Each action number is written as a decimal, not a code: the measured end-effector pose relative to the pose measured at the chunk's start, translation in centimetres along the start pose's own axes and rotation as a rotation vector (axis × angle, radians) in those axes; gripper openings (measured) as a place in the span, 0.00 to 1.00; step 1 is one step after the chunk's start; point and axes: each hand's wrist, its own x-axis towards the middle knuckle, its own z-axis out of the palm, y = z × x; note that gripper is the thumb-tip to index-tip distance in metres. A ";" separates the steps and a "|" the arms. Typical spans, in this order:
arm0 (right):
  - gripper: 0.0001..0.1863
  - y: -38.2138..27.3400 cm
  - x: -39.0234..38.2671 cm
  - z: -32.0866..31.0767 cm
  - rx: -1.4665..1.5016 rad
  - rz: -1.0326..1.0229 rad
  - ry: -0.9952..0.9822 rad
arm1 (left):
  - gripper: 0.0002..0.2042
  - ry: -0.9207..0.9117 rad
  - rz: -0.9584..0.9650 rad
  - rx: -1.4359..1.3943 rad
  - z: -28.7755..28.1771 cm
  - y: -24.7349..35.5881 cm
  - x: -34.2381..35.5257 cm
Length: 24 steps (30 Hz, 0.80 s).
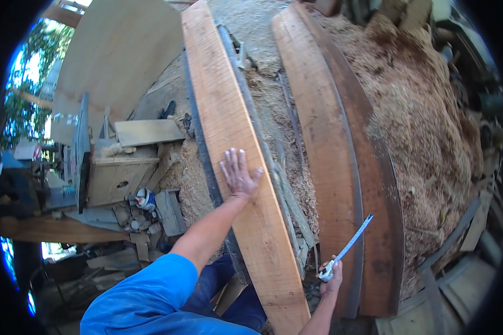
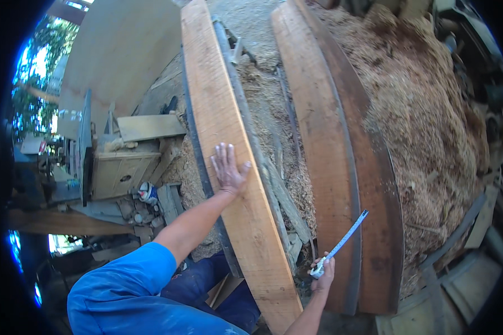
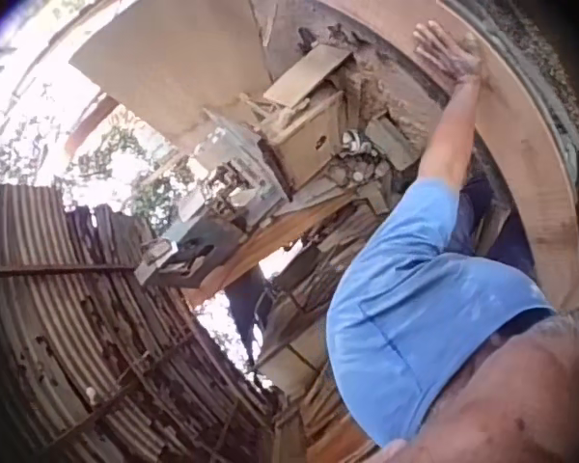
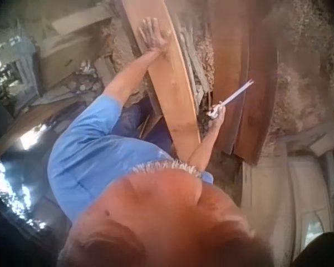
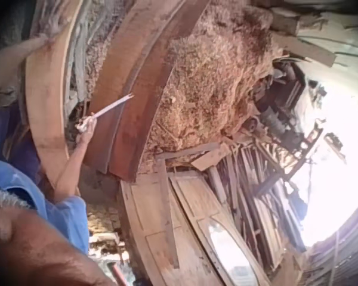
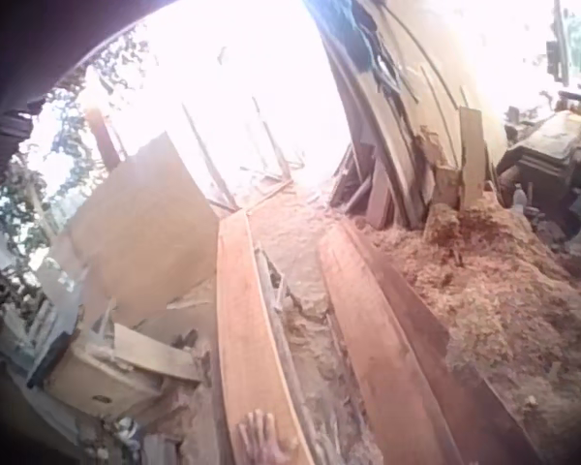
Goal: The person measures two curved wooden planks using a tape measure and a pencil to mark cut lines, checks the alignment with a square, and then cuts one of the planks using a circular saw.
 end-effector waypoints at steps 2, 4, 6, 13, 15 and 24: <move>0.22 0.2 -0.7 4.9 -0.197 -0.113 0.115 | 0.43 -0.016 -0.023 -0.035 -0.3 -0.7 -0.4; 0.22 1.4 -0.4 7.5 -0.403 -0.228 0.217 | 0.44 -0.069 -0.027 -0.066 -0.9 -0.6 -0.2; 0.23 2.9 -0.4 9.2 -0.526 -0.327 0.259 | 0.44 -0.074 -0.044 -0.107 -1.6 0.2 0.2; 0.28 6.7 -1.2 14.3 -0.960 -0.677 0.530 | 0.45 -0.233 -0.050 -0.151 -2.4 -0.2 0.7; 0.28 7.6 -0.8 14.6 -0.991 -0.827 0.721 | 0.46 -0.216 -0.040 -0.162 -2.2 -0.1 0.8; 0.27 8.2 0.5 16.5 -1.206 -0.802 1.000 | 0.46 -0.106 -0.002 -0.226 -0.9 -0.5 0.4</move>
